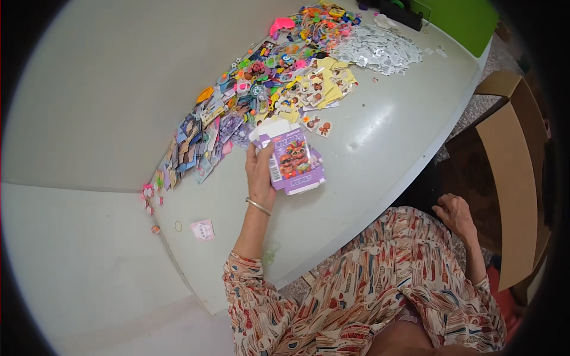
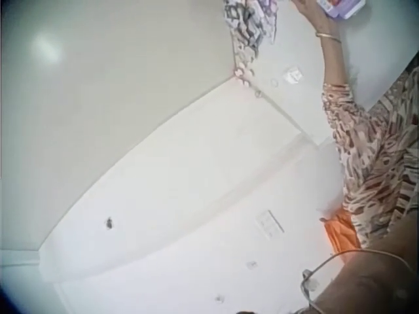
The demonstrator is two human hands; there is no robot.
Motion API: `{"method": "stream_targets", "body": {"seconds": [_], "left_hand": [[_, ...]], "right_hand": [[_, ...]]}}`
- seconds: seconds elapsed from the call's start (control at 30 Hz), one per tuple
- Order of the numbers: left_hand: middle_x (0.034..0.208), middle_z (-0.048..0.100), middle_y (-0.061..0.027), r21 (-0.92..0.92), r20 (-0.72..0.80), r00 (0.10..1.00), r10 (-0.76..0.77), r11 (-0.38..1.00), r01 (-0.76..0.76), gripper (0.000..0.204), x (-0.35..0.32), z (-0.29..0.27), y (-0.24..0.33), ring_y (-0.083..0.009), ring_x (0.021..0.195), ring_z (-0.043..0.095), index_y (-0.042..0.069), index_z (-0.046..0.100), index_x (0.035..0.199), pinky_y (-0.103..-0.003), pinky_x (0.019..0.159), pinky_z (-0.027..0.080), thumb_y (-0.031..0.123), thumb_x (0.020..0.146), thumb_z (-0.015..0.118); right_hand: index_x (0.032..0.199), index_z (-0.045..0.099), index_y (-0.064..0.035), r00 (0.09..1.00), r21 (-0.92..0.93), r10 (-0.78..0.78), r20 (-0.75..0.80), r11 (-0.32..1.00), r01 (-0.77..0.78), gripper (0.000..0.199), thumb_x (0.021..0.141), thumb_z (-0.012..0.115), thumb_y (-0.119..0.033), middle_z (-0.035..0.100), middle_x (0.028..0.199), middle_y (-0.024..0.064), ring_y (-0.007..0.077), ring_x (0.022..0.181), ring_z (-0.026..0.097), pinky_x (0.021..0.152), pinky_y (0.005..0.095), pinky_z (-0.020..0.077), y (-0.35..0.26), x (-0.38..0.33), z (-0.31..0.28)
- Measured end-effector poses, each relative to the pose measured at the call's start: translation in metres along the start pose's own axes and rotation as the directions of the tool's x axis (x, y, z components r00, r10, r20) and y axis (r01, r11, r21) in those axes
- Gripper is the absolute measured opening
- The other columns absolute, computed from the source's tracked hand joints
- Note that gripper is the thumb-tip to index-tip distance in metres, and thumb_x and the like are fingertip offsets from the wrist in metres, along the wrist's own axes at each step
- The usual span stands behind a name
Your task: The recorder is sorting and packing small colorful toys or items into small purple boxes at a workstation.
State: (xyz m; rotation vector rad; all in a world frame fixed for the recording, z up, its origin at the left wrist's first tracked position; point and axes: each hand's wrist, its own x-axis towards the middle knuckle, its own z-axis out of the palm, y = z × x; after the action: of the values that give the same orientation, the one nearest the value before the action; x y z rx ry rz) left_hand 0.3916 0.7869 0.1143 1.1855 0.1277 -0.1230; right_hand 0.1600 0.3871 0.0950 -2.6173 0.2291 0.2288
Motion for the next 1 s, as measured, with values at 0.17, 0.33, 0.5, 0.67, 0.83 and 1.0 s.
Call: {"method": "stream_targets", "body": {"seconds": [0.17,0.33,0.5,0.67,0.83,1.0], "left_hand": [[0.108,0.061,-0.0075,-0.078,-0.095,0.995,-0.006,0.997,-0.001,0.044,-0.032,-0.009,0.038,-0.0143,0.094,0.063,0.000,0.047,0.127,-0.027,0.080,0.053,0.009,0.086,0.060],[0.110,0.061,-0.0083,0.131,-0.173,0.985,0.014,0.991,0.009,0.051,-0.056,-0.026,0.054,-0.0134,0.096,0.061,-0.002,0.045,0.133,-0.027,0.081,0.052,0.008,0.085,0.061],[0.113,0.061,-0.0092,0.439,-0.144,0.987,0.068,0.898,0.002,0.059,-0.065,-0.013,0.043,-0.0149,0.096,0.061,-0.003,0.039,0.138,-0.027,0.082,0.049,0.007,0.085,0.063],[0.114,0.061,-0.0102,0.723,0.120,0.993,0.001,0.685,-0.088,0.063,-0.056,0.020,0.059,-0.0141,0.097,0.059,0.000,0.039,0.138,-0.028,0.085,0.047,0.013,0.084,0.066],[0.118,0.058,-0.0151,0.810,0.519,0.704,-0.485,0.016,-0.586,0.070,-0.051,0.080,0.052,-0.0276,0.105,0.059,0.002,0.041,0.134,-0.037,0.097,0.044,0.026,0.076,0.072],[0.123,0.055,-0.0149,0.682,0.666,0.649,-0.368,-0.053,-0.730,0.079,-0.058,0.092,0.025,-0.0313,0.114,0.053,0.003,0.037,0.136,-0.047,0.104,0.035,0.033,0.072,0.073]], "right_hand": [[0.093,0.058,0.0029,0.989,0.012,-0.069,0.131,0.998,0.068,0.034,0.080,0.069,-0.027,0.062,0.076,0.0198,0.0371,0.075,0.061,0.067,0.0441,0.0463,0.013,0.014,0.004],[0.096,0.058,0.0020,0.897,0.190,-0.114,0.427,0.981,0.035,0.033,0.080,0.071,-0.024,0.062,0.076,0.0184,0.0338,0.072,0.061,0.066,0.0403,0.0464,-0.003,0.040,-0.034],[0.093,0.060,-0.0007,0.824,0.274,-0.515,0.234,0.849,0.453,0.031,0.080,0.072,-0.026,0.057,0.074,0.0125,0.0302,0.063,0.055,0.058,0.0404,0.0420,-0.004,0.046,-0.055],[0.086,0.059,0.0011,0.735,0.398,-0.650,0.192,0.736,0.547,0.030,0.079,0.073,-0.025,0.053,0.073,0.0109,0.0256,0.060,0.052,0.055,0.0379,0.0408,-0.026,0.070,-0.048],[0.101,0.057,0.0015,0.846,0.570,-0.532,-0.042,0.683,0.458,0.037,0.077,0.074,-0.021,0.055,0.083,0.0067,0.0161,0.065,0.049,0.058,0.0280,0.0413,-0.056,0.120,-0.027],[0.114,0.053,0.0001,0.805,0.578,-0.590,-0.058,0.638,0.509,0.060,0.072,0.079,-0.033,0.056,0.099,0.0102,0.0207,0.078,0.053,0.068,0.0322,0.0451,-0.123,0.171,0.006]]}}
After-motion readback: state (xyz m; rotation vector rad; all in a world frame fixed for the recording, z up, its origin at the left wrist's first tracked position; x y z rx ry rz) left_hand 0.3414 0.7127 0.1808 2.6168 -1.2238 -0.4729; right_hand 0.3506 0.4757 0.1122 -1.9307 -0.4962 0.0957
